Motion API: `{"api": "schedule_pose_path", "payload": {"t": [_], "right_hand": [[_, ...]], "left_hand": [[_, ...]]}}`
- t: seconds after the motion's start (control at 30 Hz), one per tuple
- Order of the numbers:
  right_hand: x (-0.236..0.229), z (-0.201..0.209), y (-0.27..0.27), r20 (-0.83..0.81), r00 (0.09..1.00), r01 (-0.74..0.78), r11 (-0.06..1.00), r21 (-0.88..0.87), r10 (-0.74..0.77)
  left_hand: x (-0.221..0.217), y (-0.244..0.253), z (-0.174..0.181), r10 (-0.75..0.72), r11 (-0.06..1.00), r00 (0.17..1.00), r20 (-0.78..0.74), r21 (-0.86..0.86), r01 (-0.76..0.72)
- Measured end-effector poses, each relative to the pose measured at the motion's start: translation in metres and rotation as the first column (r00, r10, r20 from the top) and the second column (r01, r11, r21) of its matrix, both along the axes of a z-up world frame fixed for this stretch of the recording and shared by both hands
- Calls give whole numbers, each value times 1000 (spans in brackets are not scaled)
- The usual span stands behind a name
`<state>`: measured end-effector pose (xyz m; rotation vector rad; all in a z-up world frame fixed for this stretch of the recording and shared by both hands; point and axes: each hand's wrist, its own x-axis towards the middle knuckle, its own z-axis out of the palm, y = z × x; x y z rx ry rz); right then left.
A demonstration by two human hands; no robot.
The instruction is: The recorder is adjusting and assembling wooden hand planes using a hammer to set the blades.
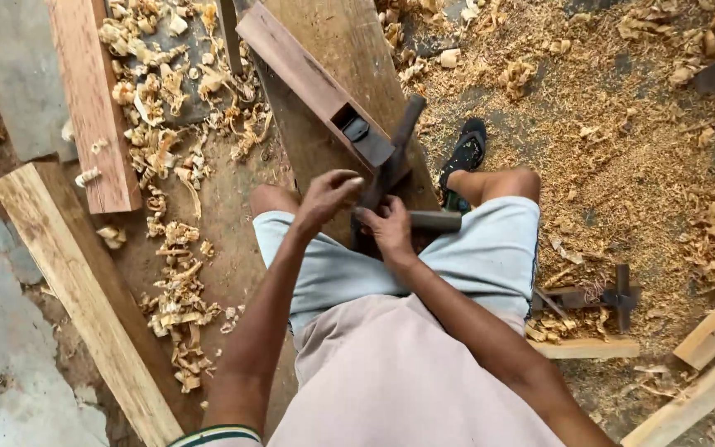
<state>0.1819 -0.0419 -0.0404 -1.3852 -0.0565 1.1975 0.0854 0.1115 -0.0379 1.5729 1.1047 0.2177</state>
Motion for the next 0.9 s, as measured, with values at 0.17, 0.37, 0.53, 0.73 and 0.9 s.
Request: {"api": "schedule_pose_path", "payload": {"t": [0.17,0.37,0.53,0.73,0.9], "right_hand": [[-11,-26,-12,154,984,-83,996,-29,86],[36,50,-65,473,769,-475,880,-27,430],[65,37,-123,654,587,-389,875,-289,477],[73,31,-124,568,742,-309,933,-182,356],[80,9,-119,567,792,-225,972,-69,224]], "left_hand": [[19,-39,-26,-64,997,993,103,-36,68],[18,-4,-14,-282,923,952,-120,238,304],[9,4,25,-264,878,903,-340,302,371],[-5,-18,16,-273,769,924,-268,517,377],[-27,-78,66,-338,753,910,-241,510,415]]}}
